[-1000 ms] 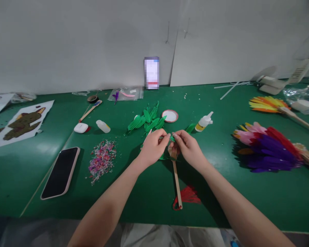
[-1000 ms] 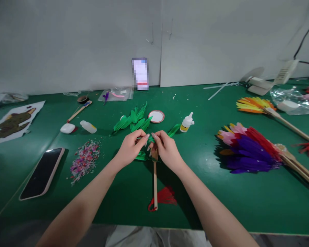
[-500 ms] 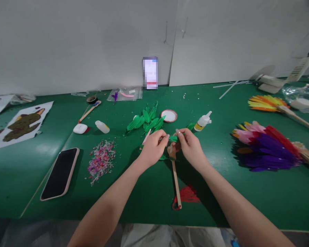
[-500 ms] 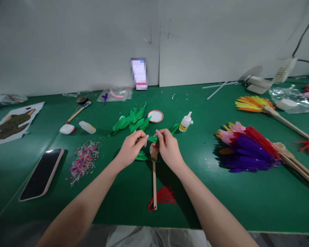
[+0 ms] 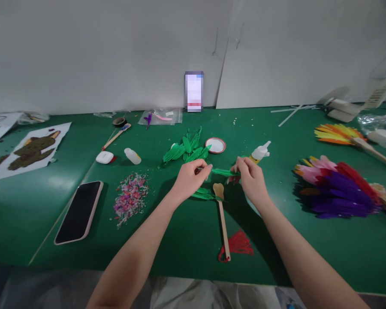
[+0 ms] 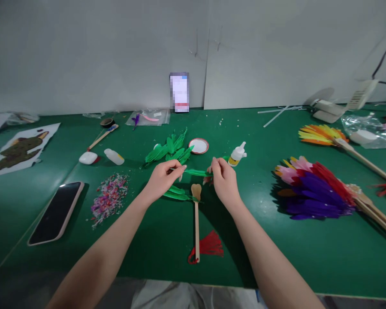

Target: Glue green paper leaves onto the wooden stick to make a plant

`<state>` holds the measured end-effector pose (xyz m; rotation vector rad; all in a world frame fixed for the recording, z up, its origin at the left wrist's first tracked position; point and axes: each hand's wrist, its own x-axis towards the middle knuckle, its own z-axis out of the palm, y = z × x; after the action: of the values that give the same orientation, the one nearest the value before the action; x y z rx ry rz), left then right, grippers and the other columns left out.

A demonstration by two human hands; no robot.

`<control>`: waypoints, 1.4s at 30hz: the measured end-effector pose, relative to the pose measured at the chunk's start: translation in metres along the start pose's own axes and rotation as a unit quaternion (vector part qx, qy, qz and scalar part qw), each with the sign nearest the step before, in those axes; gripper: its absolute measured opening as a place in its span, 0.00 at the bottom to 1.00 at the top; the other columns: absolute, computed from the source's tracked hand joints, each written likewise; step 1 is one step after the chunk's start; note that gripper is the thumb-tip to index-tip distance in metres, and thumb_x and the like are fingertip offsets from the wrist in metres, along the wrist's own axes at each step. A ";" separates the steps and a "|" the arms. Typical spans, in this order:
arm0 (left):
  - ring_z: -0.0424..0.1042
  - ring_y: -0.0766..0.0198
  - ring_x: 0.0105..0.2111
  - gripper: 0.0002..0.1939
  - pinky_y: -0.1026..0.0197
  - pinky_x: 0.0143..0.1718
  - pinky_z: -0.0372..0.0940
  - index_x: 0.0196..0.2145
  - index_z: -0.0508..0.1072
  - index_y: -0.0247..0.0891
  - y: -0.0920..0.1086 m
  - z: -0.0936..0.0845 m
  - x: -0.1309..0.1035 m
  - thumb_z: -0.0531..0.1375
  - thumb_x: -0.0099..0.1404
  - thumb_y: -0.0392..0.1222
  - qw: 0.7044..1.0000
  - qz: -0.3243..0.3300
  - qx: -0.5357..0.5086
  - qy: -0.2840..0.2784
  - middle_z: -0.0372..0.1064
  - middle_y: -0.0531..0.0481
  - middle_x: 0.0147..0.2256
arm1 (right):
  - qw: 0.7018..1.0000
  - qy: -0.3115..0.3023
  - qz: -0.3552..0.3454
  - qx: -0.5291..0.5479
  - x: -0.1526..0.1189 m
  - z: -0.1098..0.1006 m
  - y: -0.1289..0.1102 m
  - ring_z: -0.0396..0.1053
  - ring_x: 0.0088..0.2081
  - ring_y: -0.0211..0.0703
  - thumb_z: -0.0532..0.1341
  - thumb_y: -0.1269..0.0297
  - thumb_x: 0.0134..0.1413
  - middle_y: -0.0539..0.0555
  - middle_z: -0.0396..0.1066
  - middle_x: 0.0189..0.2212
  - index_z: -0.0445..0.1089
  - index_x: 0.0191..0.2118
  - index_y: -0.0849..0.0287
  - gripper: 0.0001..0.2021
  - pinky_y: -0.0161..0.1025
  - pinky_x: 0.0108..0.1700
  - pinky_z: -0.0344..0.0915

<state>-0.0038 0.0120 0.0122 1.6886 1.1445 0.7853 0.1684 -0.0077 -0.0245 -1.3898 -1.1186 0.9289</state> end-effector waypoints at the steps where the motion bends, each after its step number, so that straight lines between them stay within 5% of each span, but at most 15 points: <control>1: 0.52 0.72 0.17 0.17 0.66 0.21 0.48 0.19 0.62 0.36 0.000 -0.001 0.000 0.53 0.62 0.46 1.000 0.000 0.000 0.001 0.54 0.57 0.17 | 1.000 0.005 -0.010 -0.020 0.001 -0.001 0.002 0.64 0.16 0.34 0.54 0.50 0.55 0.46 0.62 0.16 0.60 0.22 0.57 0.18 0.31 0.17 0.60; 10: 0.51 0.72 0.17 0.14 0.67 0.20 0.48 0.24 0.67 0.37 -0.009 -0.001 0.006 0.55 0.60 0.50 0.998 -0.009 -0.027 0.053 0.53 0.58 0.18 | 0.999 0.015 -0.046 -0.015 0.004 0.001 0.007 0.72 0.31 0.44 0.59 0.50 0.50 0.56 0.73 0.33 0.69 0.38 0.59 0.18 0.34 0.21 0.66; 18: 0.54 0.72 0.18 0.14 0.67 0.21 0.49 0.26 0.65 0.37 -0.015 0.003 0.008 0.54 0.62 0.51 0.999 -0.005 0.024 0.039 0.58 0.57 0.19 | 0.984 -0.174 -0.025 -0.038 -0.008 0.008 -0.003 0.68 0.21 0.40 0.56 0.50 0.54 0.52 0.71 0.19 0.71 0.27 0.60 0.18 0.34 0.23 0.65; 25: 0.57 0.70 0.21 0.10 0.67 0.24 0.53 0.32 0.60 0.39 -0.020 0.007 0.009 0.51 0.64 0.48 0.996 0.023 0.042 0.082 0.56 0.57 0.22 | 0.990 -0.125 -0.042 -0.048 -0.009 0.008 -0.004 0.64 0.18 0.39 0.55 0.51 0.55 0.50 0.68 0.16 0.69 0.26 0.59 0.17 0.34 0.22 0.61; 42: 0.57 0.70 0.22 0.11 0.67 0.25 0.54 0.29 0.62 0.38 -0.015 0.003 0.007 0.51 0.64 0.47 0.992 0.056 0.073 0.091 0.56 0.56 0.22 | 0.989 -0.140 -0.036 -0.040 -0.016 0.011 -0.008 0.62 0.16 0.36 0.56 0.51 0.54 0.48 0.65 0.14 0.65 0.24 0.58 0.16 0.33 0.22 0.60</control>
<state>-0.0034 0.0197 -0.0027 1.8444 1.2663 0.9606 0.1525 -0.0199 -0.0189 -1.2992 -1.4225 1.0592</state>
